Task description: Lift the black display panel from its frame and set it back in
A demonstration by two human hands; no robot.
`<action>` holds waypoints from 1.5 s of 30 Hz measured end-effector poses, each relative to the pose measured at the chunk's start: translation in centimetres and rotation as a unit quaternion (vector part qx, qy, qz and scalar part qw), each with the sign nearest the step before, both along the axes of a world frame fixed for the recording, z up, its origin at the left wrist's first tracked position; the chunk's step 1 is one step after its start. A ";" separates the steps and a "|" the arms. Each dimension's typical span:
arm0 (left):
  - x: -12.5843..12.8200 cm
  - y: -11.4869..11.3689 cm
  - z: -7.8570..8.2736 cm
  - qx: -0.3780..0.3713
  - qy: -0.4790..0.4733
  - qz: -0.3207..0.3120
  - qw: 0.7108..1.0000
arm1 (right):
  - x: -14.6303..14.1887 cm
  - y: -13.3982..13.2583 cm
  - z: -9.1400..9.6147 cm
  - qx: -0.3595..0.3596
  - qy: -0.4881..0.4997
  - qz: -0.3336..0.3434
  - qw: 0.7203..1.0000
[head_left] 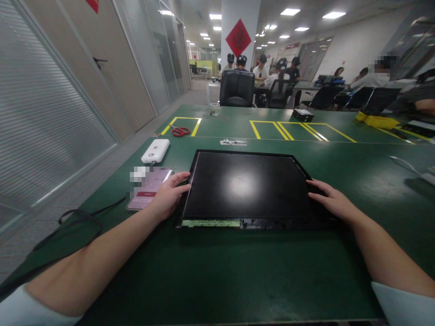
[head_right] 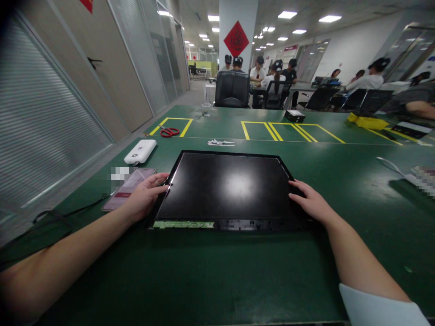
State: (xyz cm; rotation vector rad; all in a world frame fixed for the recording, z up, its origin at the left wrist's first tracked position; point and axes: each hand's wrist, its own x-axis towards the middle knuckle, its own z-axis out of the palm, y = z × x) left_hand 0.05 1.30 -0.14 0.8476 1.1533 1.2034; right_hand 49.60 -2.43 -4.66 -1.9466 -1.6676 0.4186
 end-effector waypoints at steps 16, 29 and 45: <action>-0.3 0.0 -0.3 0.017 -0.081 0.018 0.996 | -0.2 0.0 0.1 0.003 -0.008 0.005 1.000; -0.4 -0.2 -0.3 0.023 -0.071 -0.001 0.997 | -0.5 -0.2 0.5 -0.012 -0.005 -0.004 1.000; -0.3 -0.4 -0.1 0.018 -0.065 -0.011 0.998 | -0.1 -0.1 0.1 -0.004 -0.005 -0.002 1.000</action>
